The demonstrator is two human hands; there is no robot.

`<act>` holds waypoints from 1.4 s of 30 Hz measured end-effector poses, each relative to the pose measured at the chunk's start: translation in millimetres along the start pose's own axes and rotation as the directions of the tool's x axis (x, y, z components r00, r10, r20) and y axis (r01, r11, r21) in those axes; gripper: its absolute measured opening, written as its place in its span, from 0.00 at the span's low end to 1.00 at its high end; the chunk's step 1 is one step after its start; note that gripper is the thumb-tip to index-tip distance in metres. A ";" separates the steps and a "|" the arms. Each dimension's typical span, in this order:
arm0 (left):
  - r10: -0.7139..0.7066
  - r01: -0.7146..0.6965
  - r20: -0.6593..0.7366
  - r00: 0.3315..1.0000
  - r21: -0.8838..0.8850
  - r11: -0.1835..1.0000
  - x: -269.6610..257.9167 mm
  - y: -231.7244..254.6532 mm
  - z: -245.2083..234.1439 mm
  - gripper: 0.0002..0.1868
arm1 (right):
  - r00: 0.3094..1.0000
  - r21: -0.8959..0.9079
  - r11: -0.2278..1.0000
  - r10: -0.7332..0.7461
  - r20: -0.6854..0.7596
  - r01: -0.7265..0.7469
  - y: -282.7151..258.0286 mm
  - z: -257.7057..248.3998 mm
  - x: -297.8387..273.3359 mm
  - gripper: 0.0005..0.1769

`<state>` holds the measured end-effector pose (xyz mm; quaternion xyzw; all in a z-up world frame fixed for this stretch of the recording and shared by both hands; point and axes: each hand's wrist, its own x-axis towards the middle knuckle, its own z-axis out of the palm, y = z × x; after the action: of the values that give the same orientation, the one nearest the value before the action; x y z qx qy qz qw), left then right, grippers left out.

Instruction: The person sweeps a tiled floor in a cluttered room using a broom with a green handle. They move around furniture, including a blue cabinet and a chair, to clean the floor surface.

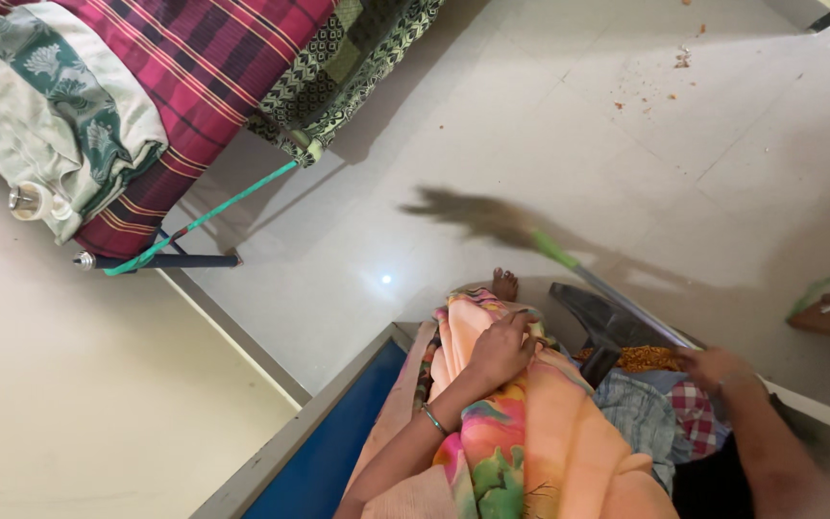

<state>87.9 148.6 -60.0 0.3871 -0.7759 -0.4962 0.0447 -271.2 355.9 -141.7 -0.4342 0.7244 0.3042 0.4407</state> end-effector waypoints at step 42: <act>-0.136 0.139 -0.117 0.984 0.015 0.990 51.3 -5.9 -17.9 0.16 | 0.965 0.479 0.859 -0.057 -0.257 0.179 -147.2 -95.1 147.0 0.18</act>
<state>63.6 101.2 -71.8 0.4682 -0.7492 -0.4657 0.0507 -209.1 160.0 -242.4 -0.3823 0.7967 0.0261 0.4674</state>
